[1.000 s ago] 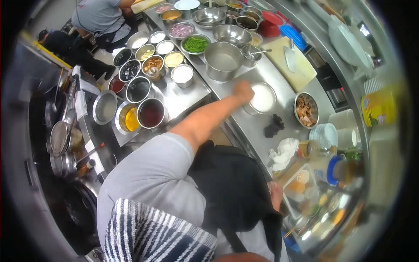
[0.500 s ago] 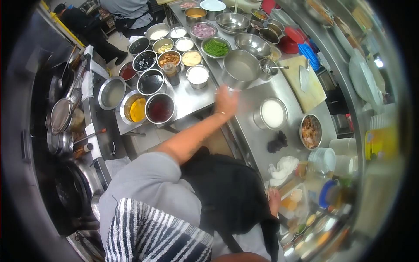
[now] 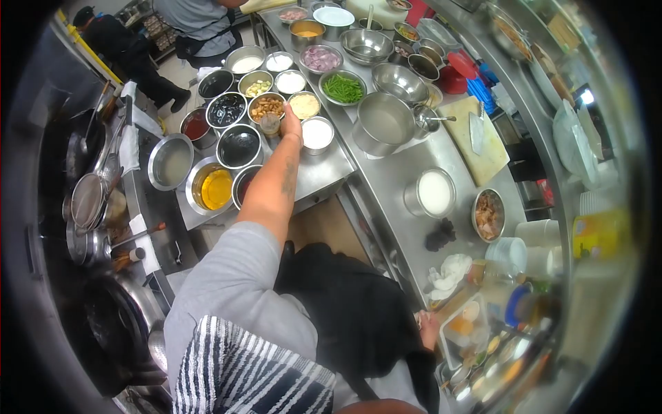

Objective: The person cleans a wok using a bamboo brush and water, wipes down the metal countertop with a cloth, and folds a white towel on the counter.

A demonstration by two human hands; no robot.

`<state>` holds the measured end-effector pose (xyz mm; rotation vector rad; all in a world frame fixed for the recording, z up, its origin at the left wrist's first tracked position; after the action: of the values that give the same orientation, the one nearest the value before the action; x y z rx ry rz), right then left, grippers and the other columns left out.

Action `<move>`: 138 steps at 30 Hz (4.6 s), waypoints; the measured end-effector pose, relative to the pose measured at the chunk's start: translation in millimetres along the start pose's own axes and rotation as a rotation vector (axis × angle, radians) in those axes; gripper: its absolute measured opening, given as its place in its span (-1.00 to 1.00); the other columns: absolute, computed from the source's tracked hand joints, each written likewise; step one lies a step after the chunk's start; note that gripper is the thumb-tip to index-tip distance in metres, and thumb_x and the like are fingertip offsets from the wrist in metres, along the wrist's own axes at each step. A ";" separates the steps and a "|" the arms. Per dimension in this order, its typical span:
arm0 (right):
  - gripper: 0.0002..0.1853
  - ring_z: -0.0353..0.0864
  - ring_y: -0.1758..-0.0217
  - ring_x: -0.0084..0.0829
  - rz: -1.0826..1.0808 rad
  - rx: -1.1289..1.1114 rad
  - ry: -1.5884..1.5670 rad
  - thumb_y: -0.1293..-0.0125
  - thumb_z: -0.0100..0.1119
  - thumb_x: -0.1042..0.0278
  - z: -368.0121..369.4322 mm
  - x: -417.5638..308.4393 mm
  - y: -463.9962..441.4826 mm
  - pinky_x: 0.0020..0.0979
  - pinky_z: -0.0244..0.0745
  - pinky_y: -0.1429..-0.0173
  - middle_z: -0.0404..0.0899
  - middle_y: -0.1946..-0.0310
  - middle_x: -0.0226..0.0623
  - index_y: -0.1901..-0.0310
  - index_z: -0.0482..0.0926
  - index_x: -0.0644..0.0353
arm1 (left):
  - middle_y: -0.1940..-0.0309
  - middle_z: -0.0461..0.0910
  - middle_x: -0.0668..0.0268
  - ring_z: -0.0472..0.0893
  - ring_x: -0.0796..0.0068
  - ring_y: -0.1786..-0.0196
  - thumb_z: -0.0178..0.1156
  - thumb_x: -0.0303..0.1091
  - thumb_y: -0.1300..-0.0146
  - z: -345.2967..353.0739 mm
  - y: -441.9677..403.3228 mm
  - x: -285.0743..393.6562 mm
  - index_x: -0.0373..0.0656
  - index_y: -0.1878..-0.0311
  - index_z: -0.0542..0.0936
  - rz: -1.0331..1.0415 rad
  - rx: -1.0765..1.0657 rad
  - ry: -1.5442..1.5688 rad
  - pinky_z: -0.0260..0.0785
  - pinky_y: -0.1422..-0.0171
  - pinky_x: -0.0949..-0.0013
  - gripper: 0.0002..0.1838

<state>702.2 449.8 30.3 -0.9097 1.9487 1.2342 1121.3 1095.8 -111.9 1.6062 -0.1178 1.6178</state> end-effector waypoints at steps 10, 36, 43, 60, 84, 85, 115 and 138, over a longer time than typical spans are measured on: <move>-0.83 0.57 0.38 -0.60 0.086 -0.011 -0.114 -0.51 0.26 0.29 5.5 22.8 24.2 -0.44 0.51 0.24 0.63 0.39 -0.48 0.25 0.60 0.15 | -0.68 0.17 0.17 0.15 0.13 -0.69 -0.20 0.53 -0.49 11.1 19.3 20.2 -0.23 -0.69 0.12 0.109 -0.101 0.172 -0.12 -0.72 0.23 0.06; -0.78 0.59 0.15 -0.47 -0.403 -0.021 0.389 -0.28 0.47 0.38 32.1 -69.0 -0.8 -0.35 0.50 0.01 0.67 0.25 -0.37 0.19 0.60 0.26 | -0.32 0.60 0.06 0.58 0.10 -0.35 0.04 0.35 -0.47 3.4 62.8 -39.9 -0.23 -0.49 0.39 0.144 -0.028 -0.042 0.34 -0.42 0.09 -0.15; -0.81 0.57 0.10 -0.52 -0.443 -0.123 0.152 -0.39 0.30 0.41 86.5 -127.5 -48.5 -0.41 0.51 -0.09 0.68 0.23 -0.36 0.04 0.65 0.29 | -0.16 0.66 0.05 0.69 0.17 -0.16 0.38 -0.17 -0.34 11.2 337.6 -30.2 -0.25 -0.27 0.62 0.669 -1.190 -0.711 0.53 -0.30 0.21 -0.48; -0.87 0.63 0.22 -0.63 -0.194 -0.418 -0.204 -0.42 0.41 0.41 133.4 -90.8 -115.1 -0.51 0.53 0.04 0.73 0.24 -0.41 0.14 0.65 0.23 | -0.10 0.67 -0.06 0.72 -0.07 -0.09 0.00 -0.42 -0.42 -92.6 220.6 -69.8 -0.28 0.02 0.72 0.621 -0.406 -1.745 0.62 -0.19 0.02 -0.69; -0.84 0.65 0.14 -0.62 -0.303 -0.648 -0.113 -0.41 0.35 0.47 152.9 -147.5 -89.7 -0.53 0.57 -0.01 0.73 0.17 -0.42 0.01 0.70 0.23 | -0.26 0.64 0.03 0.59 0.10 -0.36 0.41 -0.03 -0.36 6.2 391.7 -11.7 -0.10 -0.43 0.55 0.699 -1.234 -0.604 0.41 -0.46 0.17 -0.35; -0.83 0.67 0.11 -0.61 -0.434 -0.665 -0.070 -0.41 0.33 0.51 161.9 -169.4 -82.8 -0.52 0.58 -0.02 0.74 0.15 -0.38 0.00 0.70 0.25 | -0.17 0.70 0.05 0.67 0.14 -0.25 0.42 -0.05 -0.35 13.4 408.2 -5.1 -0.09 -0.35 0.63 0.453 -1.353 -0.523 0.48 -0.35 0.22 -0.43; -0.76 0.67 0.36 -0.47 -0.909 -0.816 0.333 -0.21 0.55 0.22 231.9 -255.7 -60.5 -0.37 0.54 0.19 0.71 0.46 -0.22 0.21 0.79 0.18 | 0.29 0.69 0.26 0.65 0.25 0.15 0.36 -0.26 -0.37 -76.3 395.0 92.7 -0.20 0.24 0.78 1.272 -0.746 -0.566 0.49 0.01 0.26 -0.80; -0.60 0.72 -0.22 -0.23 -0.017 -0.993 -0.586 -0.62 0.09 0.25 220.6 -240.9 -111.3 -0.16 0.62 -0.36 0.68 -0.20 -0.04 -0.27 0.52 0.42 | -0.23 0.65 -0.05 0.68 0.11 -0.25 -0.14 0.44 -0.55 -69.7 377.6 48.6 -0.45 -0.37 0.47 -0.503 -0.990 0.432 0.49 -0.41 -0.01 -0.05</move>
<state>960.2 669.3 96.3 -0.8386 0.8130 2.2006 849.3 915.3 96.0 0.4612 -0.2210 1.1623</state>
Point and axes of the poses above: each hand's wrist, its own y-axis away from the middle knuckle, its own z-axis out of the palm, x = y × z, the point moved 3 cm from there along -y, towards the middle knuckle
